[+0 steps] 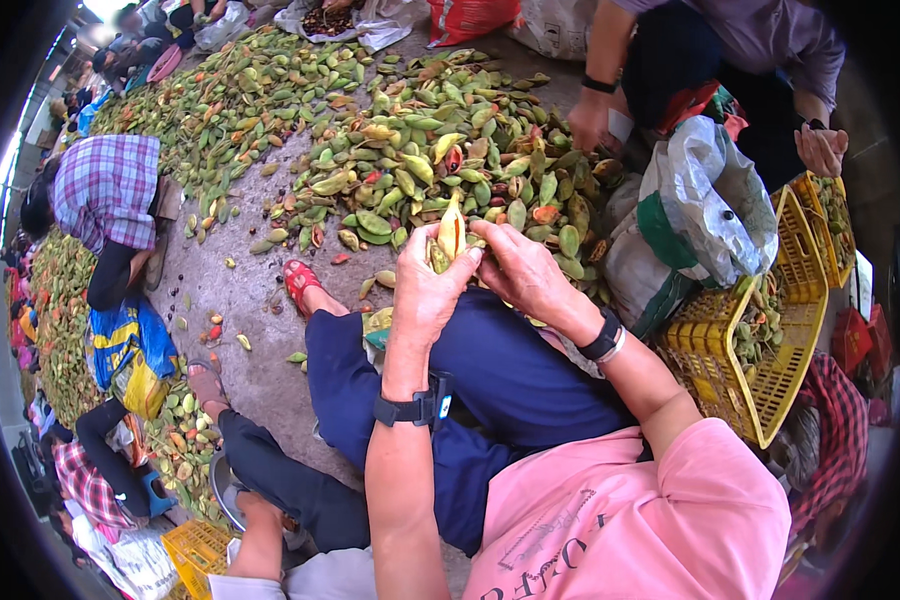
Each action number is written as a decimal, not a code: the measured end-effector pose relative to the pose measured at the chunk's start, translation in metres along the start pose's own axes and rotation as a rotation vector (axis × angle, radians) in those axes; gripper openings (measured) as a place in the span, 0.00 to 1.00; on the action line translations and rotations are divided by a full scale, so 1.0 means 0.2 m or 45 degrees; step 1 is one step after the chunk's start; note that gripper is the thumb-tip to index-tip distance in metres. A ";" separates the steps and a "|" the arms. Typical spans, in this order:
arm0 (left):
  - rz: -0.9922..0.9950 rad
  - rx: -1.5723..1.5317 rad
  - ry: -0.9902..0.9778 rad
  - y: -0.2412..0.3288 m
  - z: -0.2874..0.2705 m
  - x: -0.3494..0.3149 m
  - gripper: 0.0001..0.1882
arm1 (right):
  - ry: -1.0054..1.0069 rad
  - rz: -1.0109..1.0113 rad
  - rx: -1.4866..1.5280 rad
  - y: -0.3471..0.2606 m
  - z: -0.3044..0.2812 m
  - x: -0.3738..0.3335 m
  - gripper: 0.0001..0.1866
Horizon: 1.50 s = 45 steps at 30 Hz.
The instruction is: Sort and husk tropical fruit pods in a warehouse setting.
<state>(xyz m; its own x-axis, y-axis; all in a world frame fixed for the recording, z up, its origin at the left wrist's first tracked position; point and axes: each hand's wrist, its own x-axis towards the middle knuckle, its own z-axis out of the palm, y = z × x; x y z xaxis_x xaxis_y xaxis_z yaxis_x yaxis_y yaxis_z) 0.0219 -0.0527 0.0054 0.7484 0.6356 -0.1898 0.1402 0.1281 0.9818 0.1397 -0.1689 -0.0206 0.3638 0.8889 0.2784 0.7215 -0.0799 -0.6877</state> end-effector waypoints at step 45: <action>-0.468 -0.513 -0.423 0.00 0.28 -0.05 0.27 | 0.819 0.390 0.019 0.27 -1.01 -0.31 0.07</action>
<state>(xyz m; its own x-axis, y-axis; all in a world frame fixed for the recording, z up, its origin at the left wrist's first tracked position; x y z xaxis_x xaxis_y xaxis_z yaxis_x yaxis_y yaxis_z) 0.0506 -0.1023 0.0080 0.8680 0.2342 -0.4379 0.2194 0.6103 0.7612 0.2754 -0.3198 0.0601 0.8277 0.3848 0.4085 0.5249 -0.2731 -0.8062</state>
